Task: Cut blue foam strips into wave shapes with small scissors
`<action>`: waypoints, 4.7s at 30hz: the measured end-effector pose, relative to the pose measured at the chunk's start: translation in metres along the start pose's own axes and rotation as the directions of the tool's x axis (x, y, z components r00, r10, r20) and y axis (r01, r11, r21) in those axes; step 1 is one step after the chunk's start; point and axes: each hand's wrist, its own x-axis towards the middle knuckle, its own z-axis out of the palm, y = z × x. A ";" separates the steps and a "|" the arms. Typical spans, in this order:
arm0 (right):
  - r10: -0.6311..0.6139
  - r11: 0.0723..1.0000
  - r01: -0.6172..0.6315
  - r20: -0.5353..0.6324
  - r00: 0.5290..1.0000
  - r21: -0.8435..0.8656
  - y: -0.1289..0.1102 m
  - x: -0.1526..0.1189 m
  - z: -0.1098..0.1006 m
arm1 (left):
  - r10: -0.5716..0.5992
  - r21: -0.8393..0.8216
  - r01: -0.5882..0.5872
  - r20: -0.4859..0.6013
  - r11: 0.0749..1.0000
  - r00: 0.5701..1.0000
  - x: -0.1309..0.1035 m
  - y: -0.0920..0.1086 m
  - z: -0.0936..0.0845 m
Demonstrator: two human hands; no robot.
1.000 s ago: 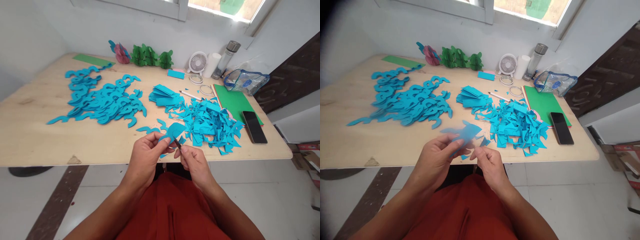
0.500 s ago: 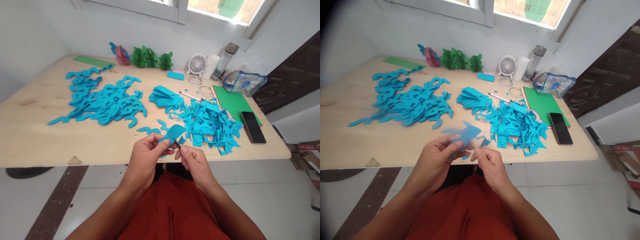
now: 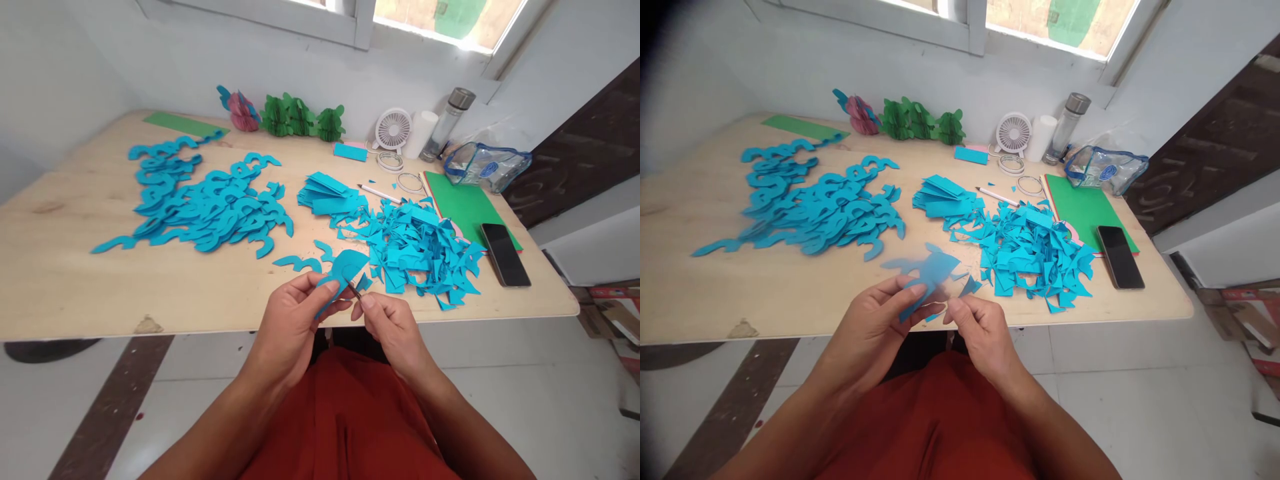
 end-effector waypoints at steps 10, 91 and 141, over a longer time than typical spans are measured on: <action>0.021 0.999 -0.022 0.021 1.000 0.039 -0.002 0.003 -0.001 | -0.047 -0.100 0.047 0.011 0.994 0.999 -0.001 -0.002 -0.001; 0.163 0.952 -0.087 -0.246 0.955 0.293 -0.026 -0.007 0.032 | -0.092 0.053 0.078 0.353 0.996 0.931 0.048 0.042 -0.022; -0.007 0.994 0.016 -0.080 0.997 0.110 -0.016 -0.065 -0.022 | -0.166 0.257 0.023 0.551 0.966 0.818 -0.002 0.026 0.015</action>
